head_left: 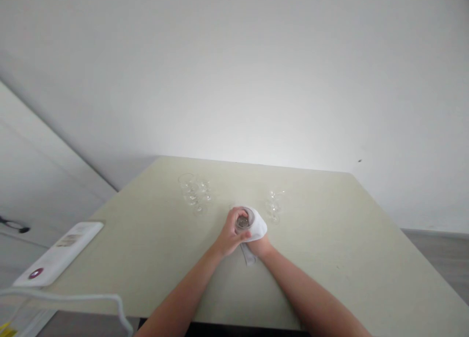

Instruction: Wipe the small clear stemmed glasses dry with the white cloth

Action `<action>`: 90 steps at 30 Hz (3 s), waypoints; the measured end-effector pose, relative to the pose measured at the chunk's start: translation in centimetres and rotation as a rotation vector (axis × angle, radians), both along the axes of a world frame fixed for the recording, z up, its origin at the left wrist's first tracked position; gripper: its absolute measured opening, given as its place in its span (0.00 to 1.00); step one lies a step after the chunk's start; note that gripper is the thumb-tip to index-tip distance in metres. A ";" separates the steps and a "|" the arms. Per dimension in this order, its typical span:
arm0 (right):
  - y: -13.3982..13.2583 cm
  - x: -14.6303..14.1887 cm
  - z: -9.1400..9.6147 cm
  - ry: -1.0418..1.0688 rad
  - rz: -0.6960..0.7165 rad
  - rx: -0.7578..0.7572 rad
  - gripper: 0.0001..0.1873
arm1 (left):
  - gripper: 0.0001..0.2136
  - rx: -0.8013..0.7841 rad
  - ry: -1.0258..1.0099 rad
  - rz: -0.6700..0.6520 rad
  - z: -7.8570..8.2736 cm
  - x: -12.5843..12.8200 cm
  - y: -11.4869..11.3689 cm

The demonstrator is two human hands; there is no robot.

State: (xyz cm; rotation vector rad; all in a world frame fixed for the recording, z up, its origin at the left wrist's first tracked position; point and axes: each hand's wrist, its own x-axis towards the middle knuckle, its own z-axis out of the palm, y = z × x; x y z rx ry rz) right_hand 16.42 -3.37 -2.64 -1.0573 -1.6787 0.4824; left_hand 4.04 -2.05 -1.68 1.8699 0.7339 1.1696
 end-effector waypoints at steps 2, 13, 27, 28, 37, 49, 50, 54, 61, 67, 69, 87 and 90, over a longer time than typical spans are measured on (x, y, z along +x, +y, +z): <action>-0.5 0.5 -0.1 -0.021 0.031 -0.002 0.18 | 0.28 0.065 0.068 0.089 0.2 0.0 0.0; -1.2 1.0 -0.6 0.380 0.417 -0.405 0.16 | 0.26 -0.214 -0.072 0.002 0.5 -1.3 0.7; -1.4 0.8 -0.1 0.448 0.463 -0.507 0.21 | 0.26 -0.253 -0.140 -0.019 0.7 -1.1 1.0; -1.5 0.8 -0.1 0.472 0.466 -0.525 0.22 | 0.27 -0.265 -0.145 -0.027 0.7 -1.1 0.9; -1.6 0.5 -0.5 0.551 0.443 -0.566 0.24 | 0.24 -0.310 -0.146 -0.006 0.6 -1.0 0.7; -1.7 0.5 0.4 0.536 0.459 -0.569 0.21 | 0.23 -0.287 -0.127 0.000 0.9 -1.1 0.6; -1.7 0.4 0.3 0.541 0.454 -0.569 0.21 | 0.24 -0.292 -0.127 0.000 0.9 -1.1 0.6; -1.6 0.3 0.1 0.554 0.453 -0.564 0.21 | 0.24 -0.294 -0.119 0.004 0.9 -1.1 0.6; -1.6 0.5 -0.1 0.510 0.451 -0.535 0.21 | 0.23 -0.246 -0.101 0.003 0.5 -1.1 0.9; -1.6 0.6 -0.3 0.507 0.462 -0.532 0.20 | 0.22 -0.251 -0.090 -0.015 0.5 -1.1 0.8; -1.6 0.6 -0.4 0.506 0.467 -0.531 0.19 | 0.22 -0.244 -0.089 -0.015 0.5 -1.1 0.8; -1.3 0.8 -0.7 0.466 0.503 -0.536 0.22 | 0.22 -0.190 -0.046 -0.006 0.6 -1.2 0.8; -1.3 0.8 -0.5 0.462 0.512 -0.536 0.22 | 0.21 -0.171 -0.037 -0.022 0.9 -1.2 0.7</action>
